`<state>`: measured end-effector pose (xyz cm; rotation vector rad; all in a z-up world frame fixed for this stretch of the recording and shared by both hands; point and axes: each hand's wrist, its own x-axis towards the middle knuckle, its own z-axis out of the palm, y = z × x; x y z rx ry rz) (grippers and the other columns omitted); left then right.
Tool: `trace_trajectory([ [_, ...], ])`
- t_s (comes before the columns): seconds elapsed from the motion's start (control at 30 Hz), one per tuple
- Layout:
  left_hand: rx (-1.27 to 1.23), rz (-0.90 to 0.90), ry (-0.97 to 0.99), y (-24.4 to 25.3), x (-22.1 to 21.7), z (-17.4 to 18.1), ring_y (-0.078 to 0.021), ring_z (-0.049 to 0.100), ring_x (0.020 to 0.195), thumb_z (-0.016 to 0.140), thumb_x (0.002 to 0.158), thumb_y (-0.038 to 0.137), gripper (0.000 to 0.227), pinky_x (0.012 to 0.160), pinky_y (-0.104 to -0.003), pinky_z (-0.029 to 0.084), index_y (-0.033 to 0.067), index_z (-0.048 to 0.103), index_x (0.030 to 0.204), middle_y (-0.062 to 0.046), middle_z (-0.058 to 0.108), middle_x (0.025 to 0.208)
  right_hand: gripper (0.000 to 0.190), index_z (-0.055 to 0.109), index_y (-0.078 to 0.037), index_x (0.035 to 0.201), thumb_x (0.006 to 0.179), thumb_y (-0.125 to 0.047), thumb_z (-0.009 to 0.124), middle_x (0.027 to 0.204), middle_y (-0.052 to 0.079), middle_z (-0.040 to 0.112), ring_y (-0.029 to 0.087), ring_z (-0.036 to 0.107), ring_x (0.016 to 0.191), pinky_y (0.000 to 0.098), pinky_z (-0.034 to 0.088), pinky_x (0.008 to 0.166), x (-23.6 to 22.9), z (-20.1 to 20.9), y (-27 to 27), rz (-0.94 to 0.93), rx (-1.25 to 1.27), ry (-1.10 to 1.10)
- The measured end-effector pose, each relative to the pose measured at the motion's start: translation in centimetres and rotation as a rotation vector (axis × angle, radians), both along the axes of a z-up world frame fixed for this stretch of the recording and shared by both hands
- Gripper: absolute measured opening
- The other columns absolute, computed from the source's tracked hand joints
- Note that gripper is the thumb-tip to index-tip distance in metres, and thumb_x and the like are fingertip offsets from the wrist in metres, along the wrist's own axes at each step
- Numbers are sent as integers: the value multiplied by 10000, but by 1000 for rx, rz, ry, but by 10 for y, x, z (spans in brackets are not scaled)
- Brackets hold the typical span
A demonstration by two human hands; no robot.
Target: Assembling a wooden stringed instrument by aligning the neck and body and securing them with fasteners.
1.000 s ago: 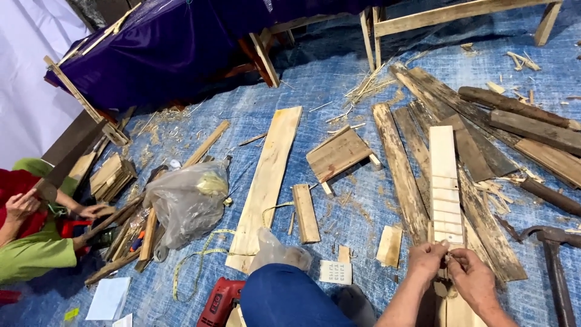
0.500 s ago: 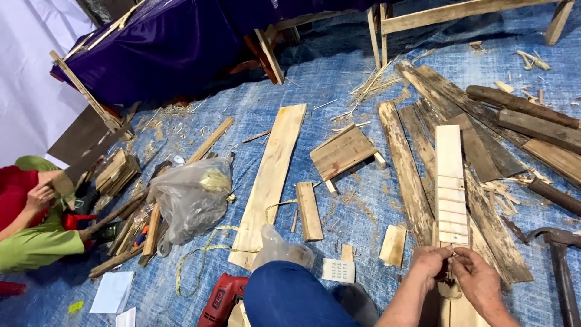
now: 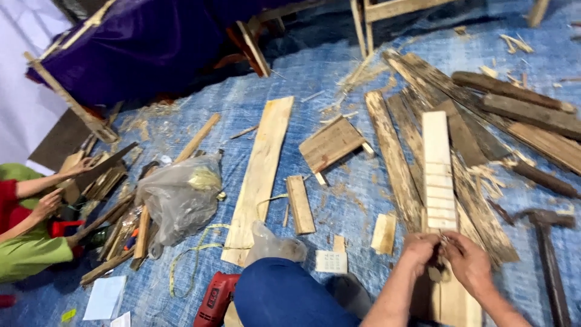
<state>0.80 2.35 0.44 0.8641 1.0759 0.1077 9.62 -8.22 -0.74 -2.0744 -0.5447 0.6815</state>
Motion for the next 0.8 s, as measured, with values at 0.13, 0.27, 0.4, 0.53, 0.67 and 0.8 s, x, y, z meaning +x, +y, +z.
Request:
trace_trajectory([
  [0.13,31,17,-52,-5,-3,9,-83,645,621,626,1042,170,161,544,-182,551,30,704,1042,-31,681,775,381,718,0,1284,937,92,592,928,159,761,228,699,786,320,534,699,0,10,-5,-38,208,194],
  [0.27,-28,88,-64,-1,-2,21,-73,650,654,590,1052,125,148,586,-173,561,28,701,1040,-22,679,821,438,687,11,1336,956,156,523,1032,195,743,254,715,860,334,570,754,1,26,1,-24,246,334],
  [0.4,-96,159,-156,0,-1,-2,-98,642,625,601,1044,94,136,561,-189,562,16,684,970,-46,679,810,444,692,-47,1358,973,132,563,1066,187,776,257,741,888,339,604,790,-2,45,3,-23,127,310],
  [0.53,-162,153,-179,2,-1,-5,-99,620,574,595,1050,122,132,434,-213,471,30,671,993,-33,650,722,435,704,-51,1341,946,105,612,1007,148,788,221,727,827,310,583,744,-3,42,0,13,165,207],
  [0.67,-49,107,-95,0,9,-47,-119,699,610,710,966,275,238,493,-248,585,48,678,1029,-45,653,786,328,773,-82,1218,943,67,671,976,205,756,222,661,735,363,584,657,-7,30,-2,-61,333,197],
  [0.8,-58,98,-108,-1,8,-57,-118,691,578,721,963,275,223,470,-245,575,62,695,1026,-38,664,756,292,778,-69,1189,939,54,691,962,206,764,224,669,736,372,581,654,-8,27,-5,-49,325,165],
])
